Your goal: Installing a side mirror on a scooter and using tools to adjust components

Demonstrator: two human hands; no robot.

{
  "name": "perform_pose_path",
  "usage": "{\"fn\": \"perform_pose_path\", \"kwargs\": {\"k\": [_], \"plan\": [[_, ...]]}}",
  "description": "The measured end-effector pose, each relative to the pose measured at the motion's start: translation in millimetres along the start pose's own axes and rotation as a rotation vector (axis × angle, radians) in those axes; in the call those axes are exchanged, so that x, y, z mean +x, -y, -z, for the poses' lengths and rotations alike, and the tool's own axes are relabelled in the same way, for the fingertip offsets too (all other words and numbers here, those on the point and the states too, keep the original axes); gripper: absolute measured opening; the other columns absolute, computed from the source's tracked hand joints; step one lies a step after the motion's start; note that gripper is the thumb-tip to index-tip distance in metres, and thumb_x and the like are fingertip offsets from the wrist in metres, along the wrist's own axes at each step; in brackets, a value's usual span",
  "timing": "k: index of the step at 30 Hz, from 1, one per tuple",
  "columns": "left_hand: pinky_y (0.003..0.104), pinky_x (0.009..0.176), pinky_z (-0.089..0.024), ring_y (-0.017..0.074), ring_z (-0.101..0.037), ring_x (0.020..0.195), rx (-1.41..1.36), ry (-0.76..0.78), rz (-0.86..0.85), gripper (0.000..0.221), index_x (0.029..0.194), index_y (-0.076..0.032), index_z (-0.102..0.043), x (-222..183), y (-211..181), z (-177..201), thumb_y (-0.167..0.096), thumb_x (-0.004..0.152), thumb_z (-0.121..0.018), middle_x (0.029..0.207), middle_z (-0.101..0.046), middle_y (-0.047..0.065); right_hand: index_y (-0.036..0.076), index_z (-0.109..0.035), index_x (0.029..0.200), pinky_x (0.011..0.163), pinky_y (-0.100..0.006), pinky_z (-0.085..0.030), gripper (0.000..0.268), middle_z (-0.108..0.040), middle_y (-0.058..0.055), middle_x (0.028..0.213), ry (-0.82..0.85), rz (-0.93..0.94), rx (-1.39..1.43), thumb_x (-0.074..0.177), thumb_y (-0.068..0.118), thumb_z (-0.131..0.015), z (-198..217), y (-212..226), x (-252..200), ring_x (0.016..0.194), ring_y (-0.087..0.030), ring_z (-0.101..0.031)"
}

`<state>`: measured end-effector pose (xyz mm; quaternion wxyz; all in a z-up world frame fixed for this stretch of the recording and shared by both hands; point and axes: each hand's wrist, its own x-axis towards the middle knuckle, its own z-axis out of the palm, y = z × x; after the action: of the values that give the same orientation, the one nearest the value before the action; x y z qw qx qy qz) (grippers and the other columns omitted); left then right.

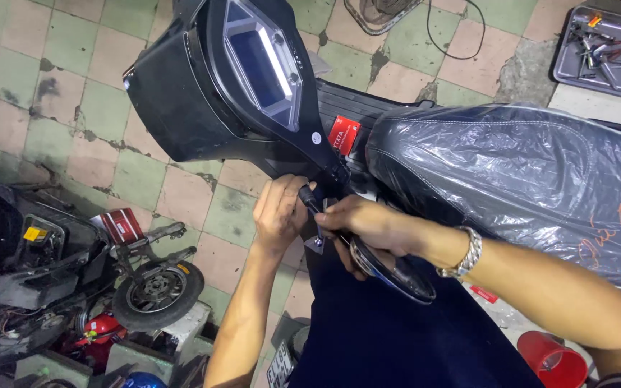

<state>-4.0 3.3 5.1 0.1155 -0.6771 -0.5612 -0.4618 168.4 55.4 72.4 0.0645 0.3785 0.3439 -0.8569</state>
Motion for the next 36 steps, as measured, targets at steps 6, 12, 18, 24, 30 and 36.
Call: {"fn": "perform_pose_path", "kwargs": {"k": [6,12,18,24,30,36], "plan": [[0.035,0.056,-0.055,0.0258,-0.060,0.059,-0.072,0.042,-0.096,0.013,0.092,-0.005,-0.073,9,8,2,-0.010,0.098,-0.063,0.079,-0.063,0.009,0.001,-0.051,0.077,0.027,-0.041,-0.049,0.034,-0.059,-0.033,0.049,-0.007,0.165,0.243,0.105,0.021,-0.052,-15,-18,-3,0.035,-0.038,-0.063],[0.031,0.056,-0.056,0.0228,-0.058,0.057,-0.144,0.039,-0.123,0.013,0.092,-0.007,-0.074,9,16,0,-0.009,0.096,-0.062,0.078,-0.063,0.007,-0.002,-0.052,0.080,0.031,-0.039,-0.053,0.033,-0.059,-0.029,0.047,-0.023,0.271,0.398,0.106,0.019,-0.051,-28,-30,1,0.034,-0.035,-0.064],[0.029,0.056,-0.056,0.0193,-0.060,0.057,-0.132,0.025,-0.117,0.006,0.092,-0.009,-0.075,-2,23,-6,-0.015,0.092,-0.075,0.077,-0.064,0.003,-0.001,-0.051,0.080,0.029,-0.039,-0.051,0.031,-0.058,-0.029,0.047,-0.037,0.295,0.435,0.106,0.017,-0.049,-29,-29,1,0.033,-0.034,-0.062],[0.033,0.059,-0.056,0.0229,-0.064,0.062,-0.041,0.019,-0.101,0.011,0.094,-0.007,-0.074,-19,15,-7,-0.014,0.089,-0.081,0.080,-0.066,0.005,0.000,-0.058,0.084,0.037,-0.039,-0.057,0.032,-0.066,-0.026,0.056,0.052,0.339,0.314,0.108,0.019,-0.047,-18,-42,-6,0.043,-0.032,-0.069],[0.038,0.093,-0.054,0.0223,-0.060,0.093,-0.128,0.051,0.470,0.039,0.129,-0.002,-0.055,-89,-37,18,-0.009,0.094,-0.069,0.108,-0.061,0.015,0.025,-0.040,0.151,0.110,-0.033,-0.035,0.083,-0.047,-0.001,0.147,-0.160,0.451,-0.331,0.079,0.046,-0.073,-31,-47,-91,0.130,-0.015,-0.049],[0.042,0.097,-0.050,0.0313,-0.060,0.108,-0.346,0.293,0.591,0.037,0.130,0.002,-0.052,-170,-55,4,-0.012,0.097,-0.062,0.124,-0.055,0.019,0.016,-0.059,0.137,0.101,-0.029,-0.039,0.077,-0.047,-0.007,0.115,-0.464,0.875,-0.331,0.062,0.020,-0.075,-40,-86,-76,0.110,-0.024,-0.053]]}}
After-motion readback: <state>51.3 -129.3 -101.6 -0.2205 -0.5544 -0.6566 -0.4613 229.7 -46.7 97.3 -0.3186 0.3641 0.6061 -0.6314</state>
